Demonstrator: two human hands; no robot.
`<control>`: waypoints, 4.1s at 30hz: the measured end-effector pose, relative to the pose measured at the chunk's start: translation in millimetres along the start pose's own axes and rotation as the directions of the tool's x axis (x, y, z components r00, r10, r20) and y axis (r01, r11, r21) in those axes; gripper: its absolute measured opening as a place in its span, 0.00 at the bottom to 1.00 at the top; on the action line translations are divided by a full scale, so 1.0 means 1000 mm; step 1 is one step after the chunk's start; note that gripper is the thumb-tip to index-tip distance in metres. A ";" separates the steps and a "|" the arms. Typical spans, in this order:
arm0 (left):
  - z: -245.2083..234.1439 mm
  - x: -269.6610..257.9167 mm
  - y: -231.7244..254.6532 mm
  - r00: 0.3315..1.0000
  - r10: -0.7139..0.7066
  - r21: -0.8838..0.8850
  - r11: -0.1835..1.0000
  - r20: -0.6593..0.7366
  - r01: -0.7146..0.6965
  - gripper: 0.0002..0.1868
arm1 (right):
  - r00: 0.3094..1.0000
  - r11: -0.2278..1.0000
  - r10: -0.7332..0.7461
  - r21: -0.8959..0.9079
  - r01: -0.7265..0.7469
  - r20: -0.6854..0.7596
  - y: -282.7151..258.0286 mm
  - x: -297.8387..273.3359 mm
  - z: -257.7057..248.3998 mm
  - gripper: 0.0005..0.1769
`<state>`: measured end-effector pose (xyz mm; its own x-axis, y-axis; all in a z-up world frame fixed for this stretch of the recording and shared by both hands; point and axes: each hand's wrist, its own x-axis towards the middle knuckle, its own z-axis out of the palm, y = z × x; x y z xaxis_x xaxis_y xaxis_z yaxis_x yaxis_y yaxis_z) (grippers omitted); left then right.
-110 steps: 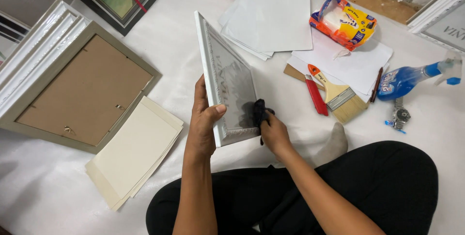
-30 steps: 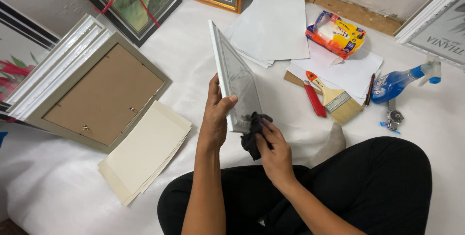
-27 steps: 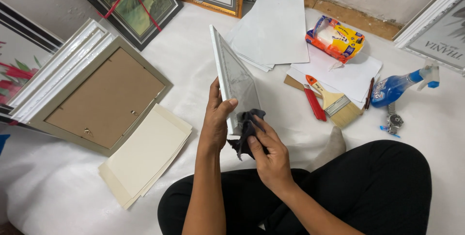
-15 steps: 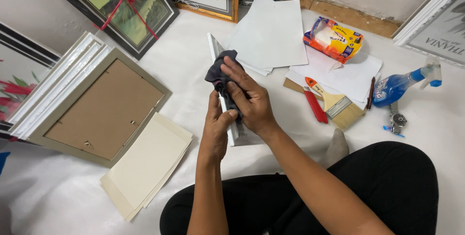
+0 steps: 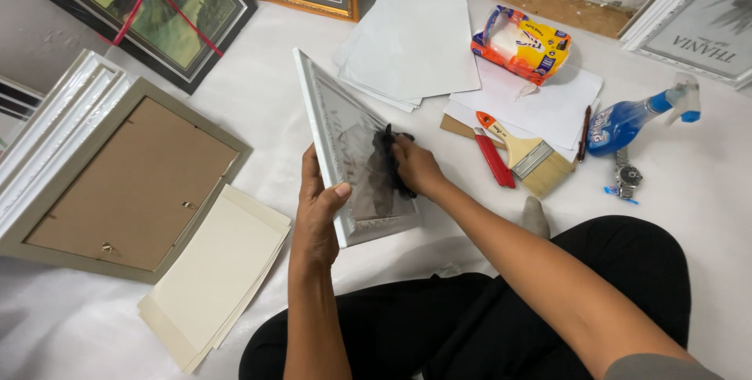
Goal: Cleaning picture frame glass and assembling the frame with matting and backboard
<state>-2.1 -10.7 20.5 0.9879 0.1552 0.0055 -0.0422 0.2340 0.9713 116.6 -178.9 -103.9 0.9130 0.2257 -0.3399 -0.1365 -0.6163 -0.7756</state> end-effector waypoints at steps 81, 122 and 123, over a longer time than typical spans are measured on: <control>0.076 0.028 -0.142 0.800 -0.598 0.523 0.666 -0.051 0.532 0.42 | 0.905 0.996 -0.046 -0.085 0.011 -0.424 0.017 -0.072 -0.243 0.21; 0.031 0.038 -0.082 0.880 -0.157 0.242 0.926 -0.448 0.289 0.24 | 0.969 0.866 -0.103 0.459 0.198 -0.224 0.013 -0.082 -0.246 0.29; 0.031 0.036 -0.060 0.898 -0.121 0.244 0.939 -0.422 0.241 0.22 | 0.971 0.857 -0.055 0.488 0.165 -0.231 0.015 -0.081 -0.247 0.27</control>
<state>40.5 -48.7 -30.4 0.8294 0.5166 -0.2127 0.2350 0.0228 0.9717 135.9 -393.2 43.2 0.9832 0.0790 -0.1643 -0.1539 -0.1233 -0.9804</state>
